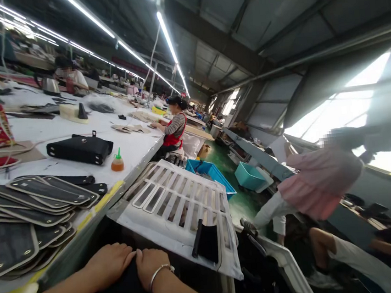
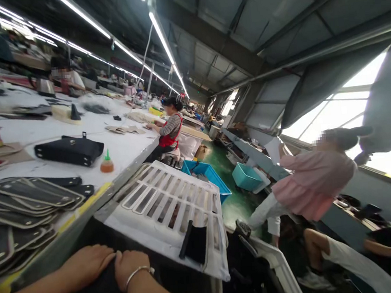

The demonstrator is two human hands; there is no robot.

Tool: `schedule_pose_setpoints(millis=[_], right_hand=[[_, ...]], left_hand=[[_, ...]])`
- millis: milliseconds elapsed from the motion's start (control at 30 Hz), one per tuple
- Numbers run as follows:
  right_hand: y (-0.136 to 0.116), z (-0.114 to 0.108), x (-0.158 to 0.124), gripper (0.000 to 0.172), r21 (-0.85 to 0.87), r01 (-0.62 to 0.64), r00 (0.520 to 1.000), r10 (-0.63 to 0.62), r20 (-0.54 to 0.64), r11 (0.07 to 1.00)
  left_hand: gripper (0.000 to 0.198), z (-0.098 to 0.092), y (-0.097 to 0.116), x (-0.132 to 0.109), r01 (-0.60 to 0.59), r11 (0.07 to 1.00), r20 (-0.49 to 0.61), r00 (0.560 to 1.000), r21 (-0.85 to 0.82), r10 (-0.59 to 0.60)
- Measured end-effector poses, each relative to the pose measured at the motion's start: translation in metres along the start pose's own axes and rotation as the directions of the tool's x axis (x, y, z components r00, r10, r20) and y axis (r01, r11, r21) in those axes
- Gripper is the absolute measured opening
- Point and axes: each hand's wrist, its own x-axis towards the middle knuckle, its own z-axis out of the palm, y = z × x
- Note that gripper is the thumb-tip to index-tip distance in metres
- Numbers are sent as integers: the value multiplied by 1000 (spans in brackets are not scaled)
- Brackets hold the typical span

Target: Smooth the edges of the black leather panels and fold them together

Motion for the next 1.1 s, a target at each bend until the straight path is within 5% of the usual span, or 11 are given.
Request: schedule_pose_setpoints(millis=[300, 533, 800, 867, 933, 1100], right_hand=[[6, -2, -2, 51, 74, -43, 995, 50, -92, 996], [37, -15, -12, 42, 80, -17, 996, 24, -81, 997], [44, -5, -12, 36, 7, -69, 994, 69, -86, 998], [41, -7, -12, 37, 18, -73, 995, 74, -63, 997], [41, -10, -12, 44, 47, -54, 999, 54, -2, 997], [51, -4, 3, 44, 120, 107, 983, -123, 136, 987]], left_hand=[[42, -5, 8, -2, -25, 1000, -43, 999, 17, 26], [42, -3, 15, 9, -41, 998, 14, 999, 42, 40], [47, 1, 21, 17, -102, 970, -58, 994, -222, 91], [46, -16, 19, 18, -59, 892, -25, 998, -448, 54], [47, -35, 6, 22, 70, 619, 85, 996, -782, -5], [45, -45, -61, -2, 295, 376, 232, 951, -879, -203]])
